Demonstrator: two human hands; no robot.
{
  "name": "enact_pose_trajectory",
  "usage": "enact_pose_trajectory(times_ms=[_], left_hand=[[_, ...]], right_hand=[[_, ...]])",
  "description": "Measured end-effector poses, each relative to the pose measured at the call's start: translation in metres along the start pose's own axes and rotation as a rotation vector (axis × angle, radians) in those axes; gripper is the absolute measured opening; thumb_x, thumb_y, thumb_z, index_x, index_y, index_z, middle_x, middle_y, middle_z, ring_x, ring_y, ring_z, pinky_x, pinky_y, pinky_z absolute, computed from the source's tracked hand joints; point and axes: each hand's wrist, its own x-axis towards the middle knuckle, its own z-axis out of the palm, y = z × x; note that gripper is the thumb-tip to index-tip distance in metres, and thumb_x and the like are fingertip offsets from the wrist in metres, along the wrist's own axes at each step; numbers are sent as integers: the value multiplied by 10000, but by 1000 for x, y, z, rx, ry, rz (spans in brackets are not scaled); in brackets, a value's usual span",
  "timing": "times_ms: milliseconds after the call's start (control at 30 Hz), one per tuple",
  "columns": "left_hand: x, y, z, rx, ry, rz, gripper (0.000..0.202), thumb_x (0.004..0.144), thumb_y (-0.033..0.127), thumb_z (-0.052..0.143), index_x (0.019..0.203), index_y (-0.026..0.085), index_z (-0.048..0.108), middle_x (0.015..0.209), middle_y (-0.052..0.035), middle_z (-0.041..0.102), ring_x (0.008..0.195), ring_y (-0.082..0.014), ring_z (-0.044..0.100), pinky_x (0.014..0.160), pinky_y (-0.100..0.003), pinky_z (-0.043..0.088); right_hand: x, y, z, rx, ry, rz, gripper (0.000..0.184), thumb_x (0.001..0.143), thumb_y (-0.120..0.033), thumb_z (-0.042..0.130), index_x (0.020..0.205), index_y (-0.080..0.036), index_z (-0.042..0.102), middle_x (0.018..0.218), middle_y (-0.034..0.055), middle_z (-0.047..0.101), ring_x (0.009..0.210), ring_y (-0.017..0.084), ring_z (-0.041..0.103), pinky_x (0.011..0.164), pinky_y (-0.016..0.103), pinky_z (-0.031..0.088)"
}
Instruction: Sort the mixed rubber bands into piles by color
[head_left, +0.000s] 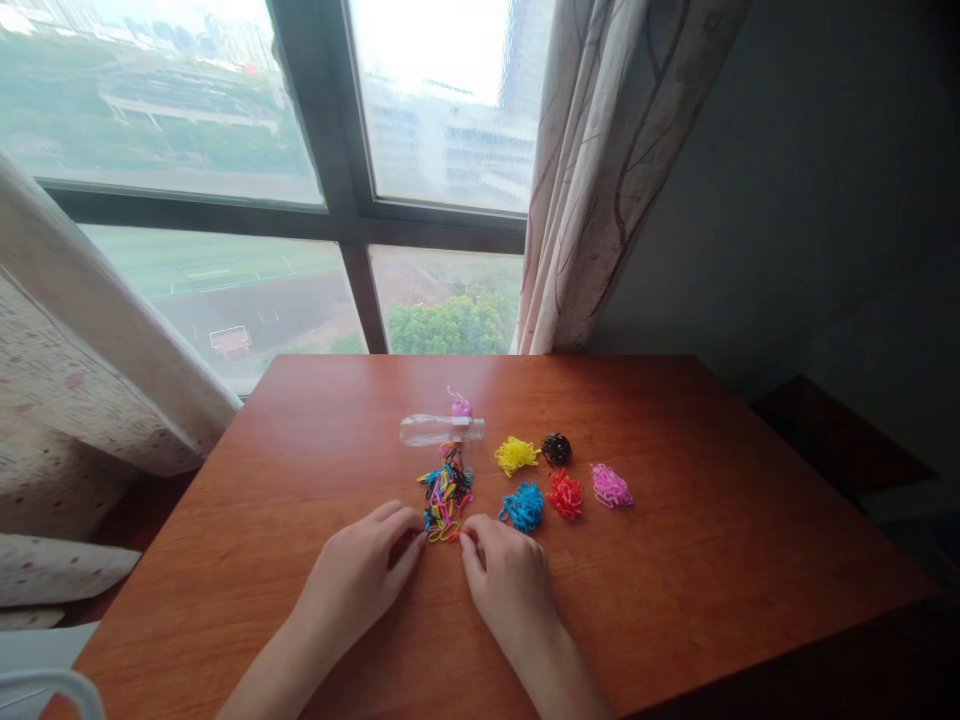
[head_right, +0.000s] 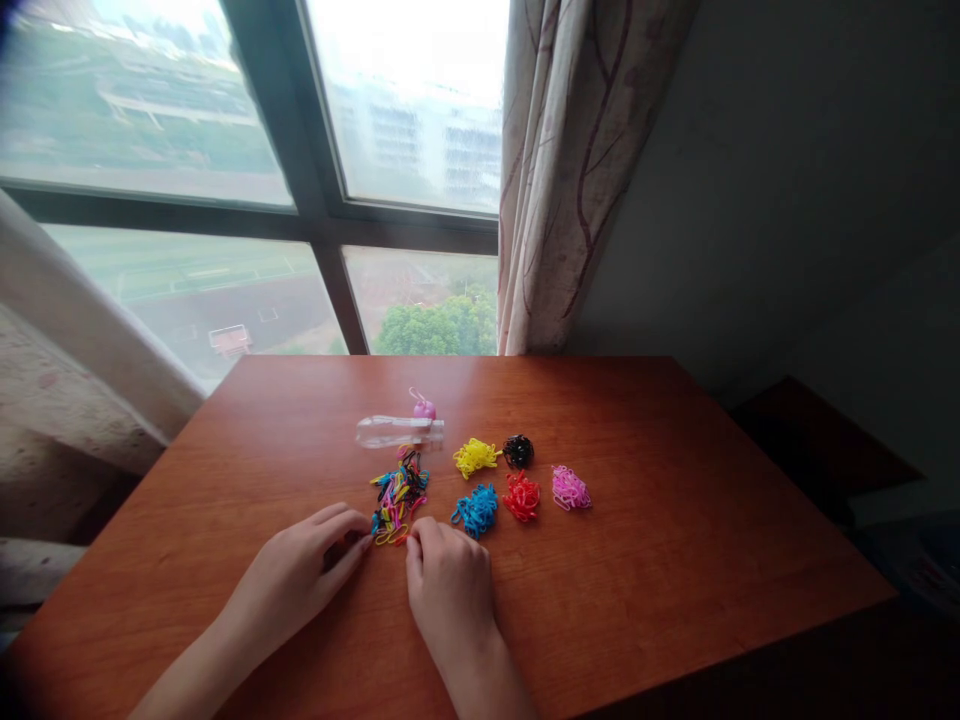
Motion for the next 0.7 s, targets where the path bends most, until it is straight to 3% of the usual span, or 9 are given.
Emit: enact_pose_trajectory(times_ms=[233, 500, 700], left_hand=[[-4, 1, 2, 13, -12, -6, 228, 951, 288, 412, 905, 254, 632, 881, 0, 650, 776, -153, 638, 667, -233, 438], [-2, 0, 3, 22, -10, 6, 230, 947, 297, 413, 907, 259, 637, 879, 7, 658, 742, -143, 644, 635, -221, 433], [-1, 1, 2, 29, 2, -3, 238, 944, 314, 417, 906, 258, 645, 879, 6, 668, 747, -146, 648, 636, -222, 439]], right_hand=[[-11, 14, -20, 99, 119, 25, 214, 977, -254, 470, 838, -220, 630, 682, -10, 665, 578, 137, 617, 576, 229, 357], [-13, 80, -68, -49, 303, 222, 303, 961, -420, 482, 823, -222, 663, 594, -4, 638, 512, 151, 602, 532, 239, 373], [-10, 107, -73, -118, 309, 269, 332, 947, -449, 466, 806, -228, 670, 585, 9, 634, 518, 176, 605, 506, 256, 357]])
